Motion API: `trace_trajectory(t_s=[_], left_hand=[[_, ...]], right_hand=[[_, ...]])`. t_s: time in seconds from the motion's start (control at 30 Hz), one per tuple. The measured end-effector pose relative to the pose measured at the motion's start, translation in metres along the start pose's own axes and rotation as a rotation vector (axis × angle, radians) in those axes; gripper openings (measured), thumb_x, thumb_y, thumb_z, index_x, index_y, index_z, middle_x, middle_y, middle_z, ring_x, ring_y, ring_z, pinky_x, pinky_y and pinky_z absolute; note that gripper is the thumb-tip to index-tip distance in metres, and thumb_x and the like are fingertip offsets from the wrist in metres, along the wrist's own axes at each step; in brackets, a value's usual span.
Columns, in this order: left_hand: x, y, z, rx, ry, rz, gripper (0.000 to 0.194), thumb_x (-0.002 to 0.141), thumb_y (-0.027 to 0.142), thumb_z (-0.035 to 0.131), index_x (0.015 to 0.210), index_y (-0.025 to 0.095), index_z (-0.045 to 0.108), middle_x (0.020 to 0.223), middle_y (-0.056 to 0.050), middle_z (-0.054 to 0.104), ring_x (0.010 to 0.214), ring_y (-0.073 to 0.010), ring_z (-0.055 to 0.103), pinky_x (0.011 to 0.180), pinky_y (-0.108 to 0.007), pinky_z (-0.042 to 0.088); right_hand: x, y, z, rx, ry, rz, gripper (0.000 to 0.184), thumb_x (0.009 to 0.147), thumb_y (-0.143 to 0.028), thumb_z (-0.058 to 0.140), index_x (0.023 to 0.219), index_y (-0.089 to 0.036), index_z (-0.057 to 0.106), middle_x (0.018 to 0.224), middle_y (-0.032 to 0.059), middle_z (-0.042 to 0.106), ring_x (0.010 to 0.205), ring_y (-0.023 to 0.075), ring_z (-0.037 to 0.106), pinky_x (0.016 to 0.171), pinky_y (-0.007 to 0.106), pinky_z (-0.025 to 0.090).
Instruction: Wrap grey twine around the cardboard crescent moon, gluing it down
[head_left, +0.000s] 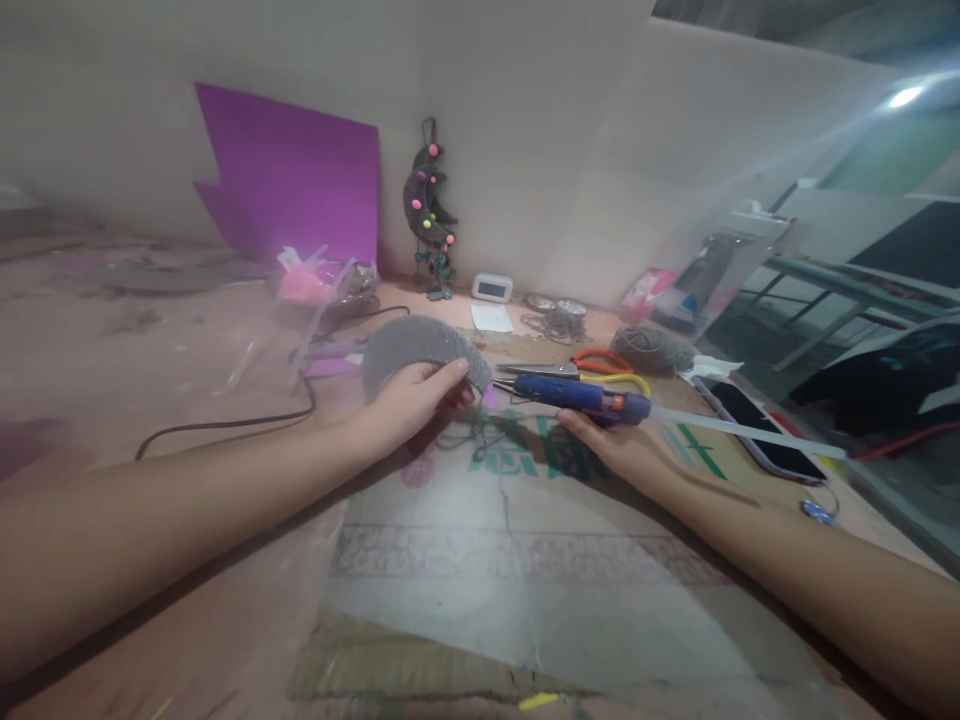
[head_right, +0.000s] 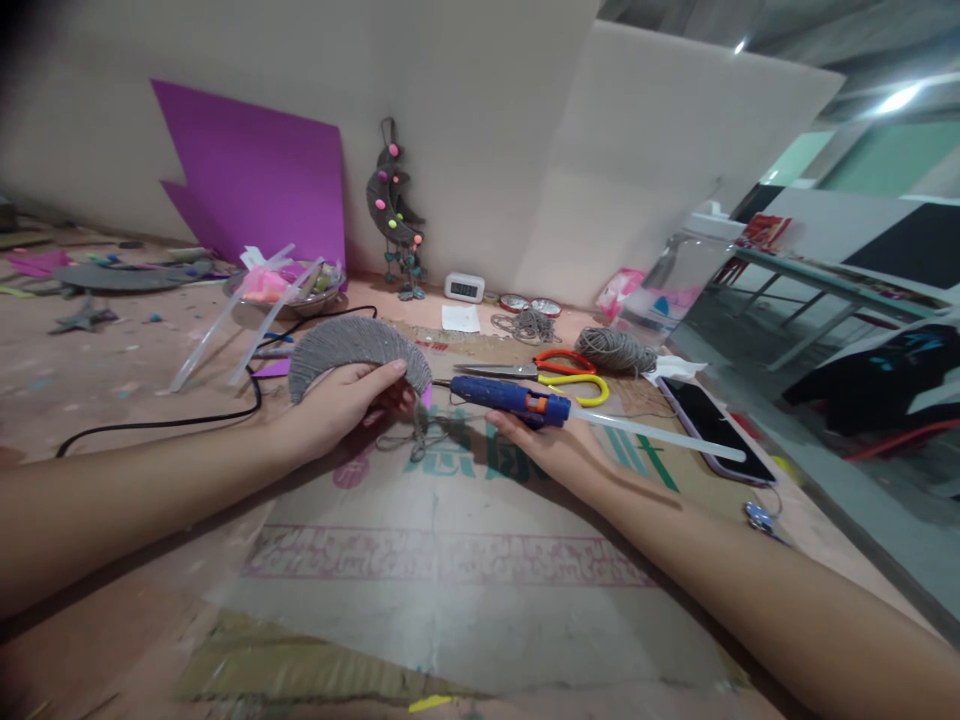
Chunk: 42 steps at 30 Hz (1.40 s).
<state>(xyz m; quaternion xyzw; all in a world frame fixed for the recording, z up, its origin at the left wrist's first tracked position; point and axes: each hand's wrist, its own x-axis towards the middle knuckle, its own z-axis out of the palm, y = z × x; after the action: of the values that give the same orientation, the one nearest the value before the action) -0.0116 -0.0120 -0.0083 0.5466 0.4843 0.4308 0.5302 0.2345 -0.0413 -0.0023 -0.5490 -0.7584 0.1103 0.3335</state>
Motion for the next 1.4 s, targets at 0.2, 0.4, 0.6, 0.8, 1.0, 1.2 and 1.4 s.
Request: trace_trajectory(t_s=[0.2,0.4,0.6,0.8,1.0,1.2,1.4], left_hand=[[-0.001,0.001,0.000,0.013,0.014,-0.008,0.040,0.082,0.050,0.056,0.065,0.014,0.065,0.065,-0.007,0.068,0.054,-0.0129,0.055,0.050,-0.025,0.034],[0.001,-0.002,-0.003,0.071,-0.022,0.029,0.044,0.082,0.054,0.055,0.068,0.014,0.066,0.065,-0.006,0.068,0.054,-0.0129,0.054,0.051,-0.025,0.035],[0.004,-0.009,-0.003,0.030,-0.046,0.058,0.044,0.082,0.054,0.056,0.068,0.014,0.066,0.068,-0.006,0.069,0.058,-0.0135,0.057,0.052,-0.025,0.038],[0.001,-0.010,0.001,0.001,-0.132,0.031,0.038,0.082,0.047,0.059,0.064,0.014,0.064,0.061,-0.003,0.064,0.052,-0.0099,0.050,0.052,-0.023,0.038],[0.001,-0.011,0.001,-0.002,-0.173,0.053,0.037,0.080,0.048,0.061,0.062,0.015,0.064,0.060,-0.002,0.061,0.055,-0.0116,0.051,0.055,-0.024,0.041],[-0.005,0.001,-0.003,0.094,-0.185,0.070,0.040,0.082,0.048,0.058,0.056,0.018,0.062,0.057,0.000,0.060,0.056,-0.0136,0.054,0.056,-0.025,0.042],[-0.003,-0.005,0.000,-0.002,-0.193,0.032,0.038,0.082,0.050,0.054,0.059,0.020,0.059,0.059,0.000,0.059,0.057,-0.0140,0.053,0.056,-0.025,0.040]], right_hand=[[0.001,-0.004,0.002,0.110,0.041,0.064,0.022,0.073,-0.047,0.068,0.074,-0.026,0.064,0.074,0.0031,0.073,0.074,0.0280,0.071,0.069,0.039,0.061],[0.003,-0.010,0.001,0.125,0.034,0.079,0.025,0.075,-0.049,0.066,0.081,-0.024,0.067,0.083,0.0052,0.075,0.081,0.0275,0.071,0.075,0.036,0.059],[0.005,0.002,-0.001,-0.023,-0.037,0.202,0.049,0.083,-0.061,0.048,0.061,-0.021,0.065,0.065,0.0038,0.066,0.065,0.0215,0.063,0.066,0.032,0.051],[0.011,0.006,-0.002,0.082,-0.018,0.170,0.050,0.090,-0.059,0.042,0.075,-0.020,0.070,0.067,0.0015,0.062,0.068,0.0178,0.060,0.067,0.027,0.047],[0.011,0.006,0.000,0.156,0.001,0.137,0.045,0.090,-0.056,0.045,0.083,-0.020,0.072,0.075,0.0030,0.064,0.075,0.0195,0.061,0.073,0.030,0.048],[0.008,0.014,0.006,0.286,0.038,0.085,0.038,0.088,-0.053,0.052,0.093,-0.020,0.069,0.087,0.0049,0.069,0.085,0.0219,0.064,0.082,0.033,0.050],[0.008,0.013,0.009,0.348,0.041,0.086,0.032,0.085,-0.050,0.057,0.099,-0.022,0.066,0.100,0.0058,0.072,0.098,0.0241,0.066,0.093,0.036,0.050]])
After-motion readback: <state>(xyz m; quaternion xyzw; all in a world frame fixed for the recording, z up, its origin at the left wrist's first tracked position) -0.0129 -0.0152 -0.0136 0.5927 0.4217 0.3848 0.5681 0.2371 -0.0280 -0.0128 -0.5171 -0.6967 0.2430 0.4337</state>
